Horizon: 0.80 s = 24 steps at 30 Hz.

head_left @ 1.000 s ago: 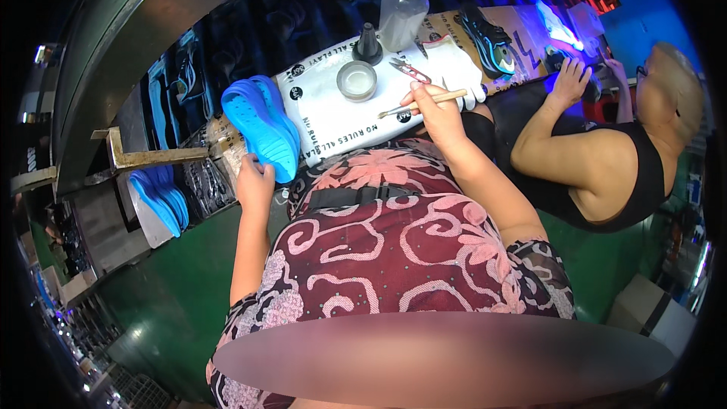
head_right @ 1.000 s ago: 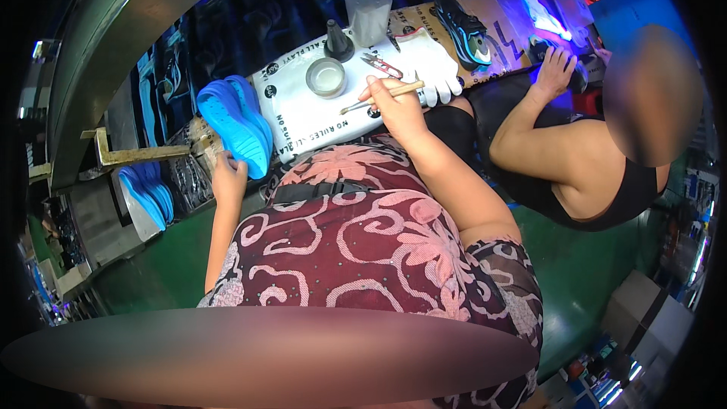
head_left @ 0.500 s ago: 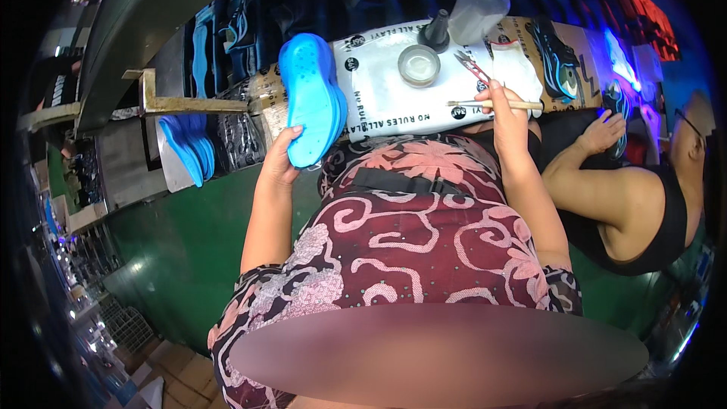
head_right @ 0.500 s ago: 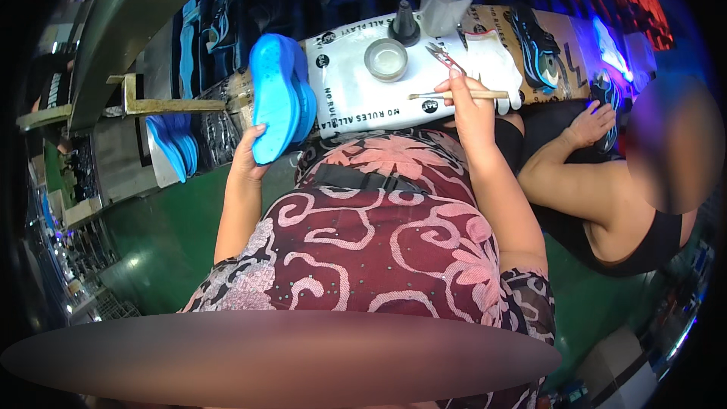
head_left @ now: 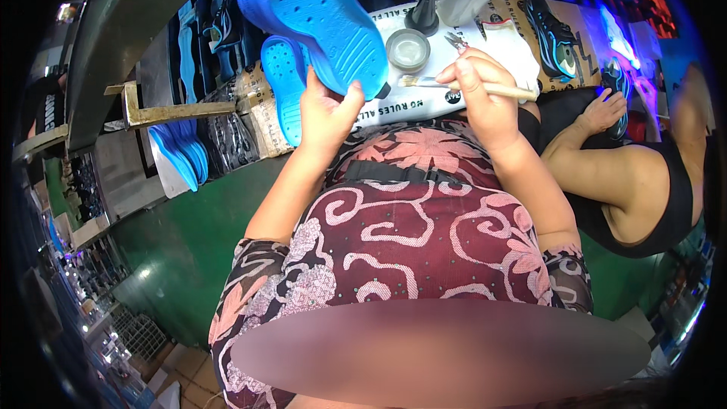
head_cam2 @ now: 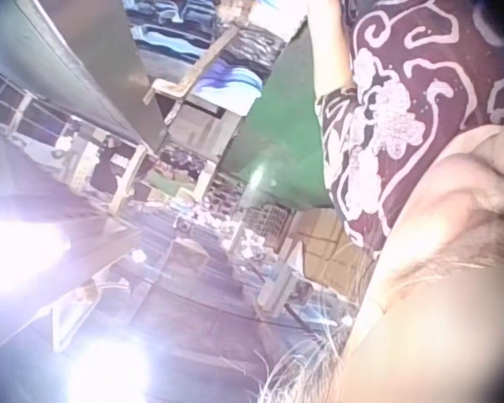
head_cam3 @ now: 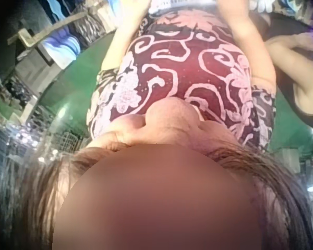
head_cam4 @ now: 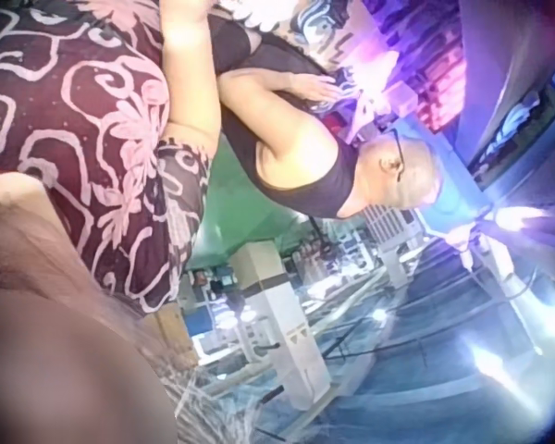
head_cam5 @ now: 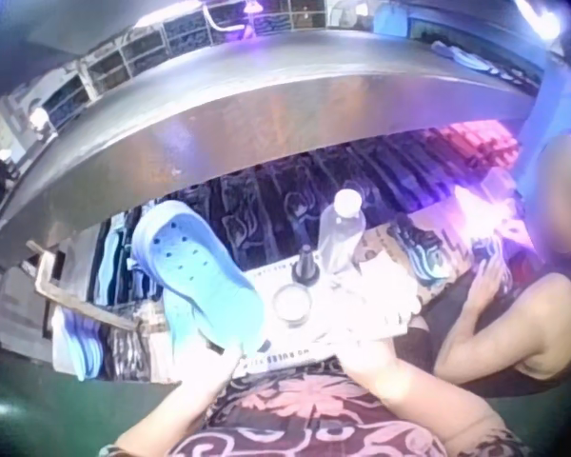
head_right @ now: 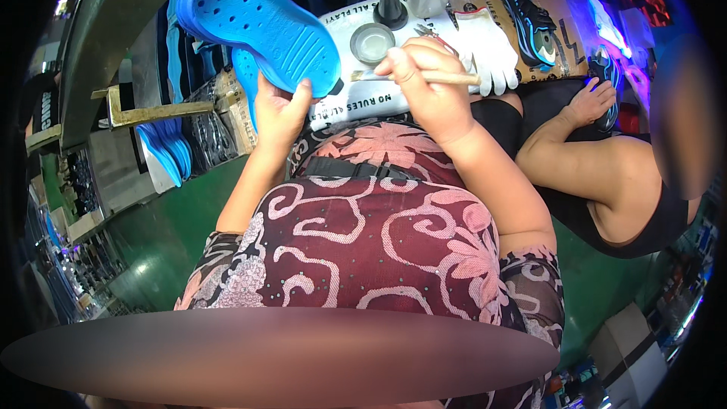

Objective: The person paints the edges of blue shoe soles using a small brush dipped in a container of liquid, handling the soles one by one and placing them on a conveyor belt.

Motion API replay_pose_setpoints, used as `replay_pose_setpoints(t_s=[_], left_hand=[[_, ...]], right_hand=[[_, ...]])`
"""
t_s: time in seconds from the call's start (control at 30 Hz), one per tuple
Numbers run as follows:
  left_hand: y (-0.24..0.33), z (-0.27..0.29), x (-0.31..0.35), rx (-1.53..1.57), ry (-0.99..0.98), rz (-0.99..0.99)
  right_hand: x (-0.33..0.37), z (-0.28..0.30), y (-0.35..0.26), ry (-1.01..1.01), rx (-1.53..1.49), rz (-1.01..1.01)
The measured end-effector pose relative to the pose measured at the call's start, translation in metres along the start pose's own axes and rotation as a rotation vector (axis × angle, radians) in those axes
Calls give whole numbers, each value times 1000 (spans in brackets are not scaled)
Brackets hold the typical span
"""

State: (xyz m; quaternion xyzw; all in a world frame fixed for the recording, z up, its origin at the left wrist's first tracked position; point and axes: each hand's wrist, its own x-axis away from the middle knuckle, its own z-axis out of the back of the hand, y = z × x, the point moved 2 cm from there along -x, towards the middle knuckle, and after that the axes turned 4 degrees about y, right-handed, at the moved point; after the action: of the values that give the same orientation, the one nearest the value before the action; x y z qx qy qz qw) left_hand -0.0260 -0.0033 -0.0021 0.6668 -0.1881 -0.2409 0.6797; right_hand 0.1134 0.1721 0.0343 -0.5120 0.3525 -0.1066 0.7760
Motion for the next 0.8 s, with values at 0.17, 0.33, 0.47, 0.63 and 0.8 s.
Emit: replay_pose_setpoints(t_s=[0.17,0.33,0.47,0.63,0.8], left_hand=[[0,-9,2,-88,-2,-143],[-2,-11,3,-129,-3,-211],[-1,-10,3,-145,-3,-221],[-2,-10,3,-173,9,-209],[2,-10,4,-133,27,-203]], right_hand=[[-3,-12,-8,-43,143,254],[1,-18,-4,-53,200,272],[2,-11,-8,-88,289,274],[3,-8,-8,-49,224,281],[1,-15,-9,-93,273,358]])
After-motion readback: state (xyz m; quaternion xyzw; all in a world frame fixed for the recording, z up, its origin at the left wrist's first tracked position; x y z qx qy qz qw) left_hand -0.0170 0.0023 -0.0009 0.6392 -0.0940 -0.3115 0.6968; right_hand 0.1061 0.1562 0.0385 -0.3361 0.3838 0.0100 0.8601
